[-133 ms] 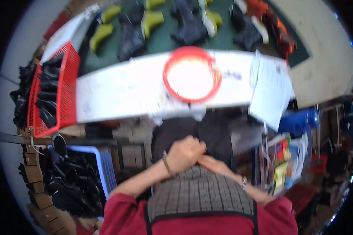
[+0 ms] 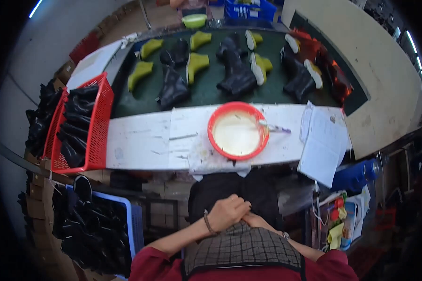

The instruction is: Applying glue to the edges and soles of black leather boots using a brush and adhesive.

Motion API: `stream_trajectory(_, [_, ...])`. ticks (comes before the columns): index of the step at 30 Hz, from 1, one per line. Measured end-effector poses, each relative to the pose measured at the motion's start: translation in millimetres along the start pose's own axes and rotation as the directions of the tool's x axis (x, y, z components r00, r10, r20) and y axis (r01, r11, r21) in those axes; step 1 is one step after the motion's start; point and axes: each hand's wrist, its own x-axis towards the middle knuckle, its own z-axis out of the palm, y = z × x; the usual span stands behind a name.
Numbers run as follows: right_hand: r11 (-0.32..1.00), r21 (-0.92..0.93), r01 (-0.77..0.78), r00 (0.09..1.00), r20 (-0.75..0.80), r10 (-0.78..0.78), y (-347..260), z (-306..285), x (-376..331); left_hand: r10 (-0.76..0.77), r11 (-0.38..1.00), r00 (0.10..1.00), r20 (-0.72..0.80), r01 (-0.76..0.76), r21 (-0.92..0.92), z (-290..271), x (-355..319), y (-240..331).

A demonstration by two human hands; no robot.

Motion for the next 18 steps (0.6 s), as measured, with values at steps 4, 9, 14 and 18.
stream_trajectory(4, [0.913, -0.127, -0.388, 0.883, 0.234, 0.408, -23.3, -9.2, 4.3, 0.028, 0.994, 0.999, -0.030, -0.030, -0.103, -9.6, -11.2, 10.3])
stream_trajectory(9, [0.949, -0.161, -0.271, 0.929, 0.214, 0.301, -17.8, -33.1, 33.0, 0.071, 0.989, 0.993, -0.092, -0.082, -0.120, -5.6, -9.1, 10.4])
stream_trajectory(14, [0.967, -0.191, -0.168, 0.961, 0.186, 0.204, -11.3, -55.8, 76.0, 0.056, 0.978, 0.993, -0.108, -0.077, -0.196, -7.2, -10.8, 8.2])
stream_trajectory(18, [0.967, -0.236, -0.100, 0.970, 0.194, 0.148, -7.3, -83.1, 101.4, 0.066, 0.969, 0.993, -0.094, -0.086, -0.232, -4.3, -11.4, 3.3])
